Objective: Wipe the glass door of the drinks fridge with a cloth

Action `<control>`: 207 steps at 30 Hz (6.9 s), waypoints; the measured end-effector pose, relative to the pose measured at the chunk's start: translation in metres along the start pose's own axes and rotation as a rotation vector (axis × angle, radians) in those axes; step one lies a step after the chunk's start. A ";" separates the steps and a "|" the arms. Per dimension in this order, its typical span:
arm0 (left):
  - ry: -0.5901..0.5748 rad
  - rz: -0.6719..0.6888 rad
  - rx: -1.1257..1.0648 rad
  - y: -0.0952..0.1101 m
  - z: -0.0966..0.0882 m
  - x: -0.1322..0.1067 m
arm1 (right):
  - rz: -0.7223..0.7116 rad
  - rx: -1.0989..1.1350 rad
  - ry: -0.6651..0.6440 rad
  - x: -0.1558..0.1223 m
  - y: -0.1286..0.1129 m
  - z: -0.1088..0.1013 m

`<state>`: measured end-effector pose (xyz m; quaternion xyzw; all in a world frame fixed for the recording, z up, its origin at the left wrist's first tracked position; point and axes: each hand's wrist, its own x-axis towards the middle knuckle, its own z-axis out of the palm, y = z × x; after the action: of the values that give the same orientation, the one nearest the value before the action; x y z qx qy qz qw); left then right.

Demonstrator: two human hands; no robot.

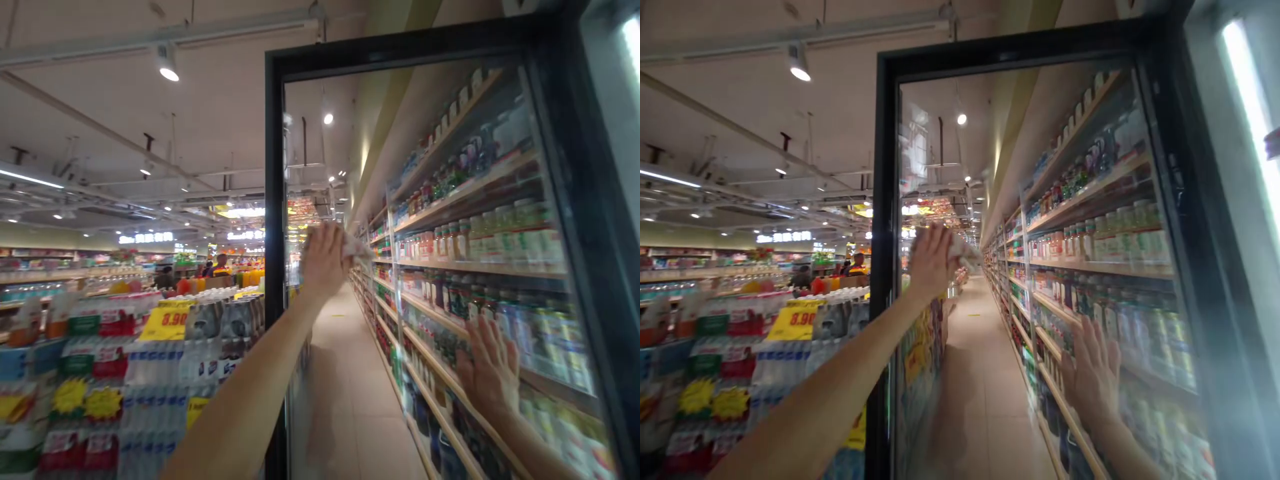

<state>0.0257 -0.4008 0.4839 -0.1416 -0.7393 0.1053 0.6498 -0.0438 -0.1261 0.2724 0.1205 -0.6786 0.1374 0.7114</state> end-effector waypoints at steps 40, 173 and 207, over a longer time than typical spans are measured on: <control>0.101 -0.032 -0.053 0.046 0.003 0.045 | -0.015 -0.012 -0.059 0.005 -0.001 -0.007; 0.092 -0.253 -0.158 0.017 -0.016 -0.051 | 0.351 -0.002 0.009 0.149 0.029 -0.016; 0.134 -0.169 -0.108 0.025 -0.014 -0.079 | -0.037 0.027 -0.092 0.079 -0.006 -0.012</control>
<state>0.0507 -0.4049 0.4037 -0.1203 -0.7080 0.0003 0.6959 -0.0277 -0.1248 0.3507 0.1491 -0.7062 0.1277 0.6803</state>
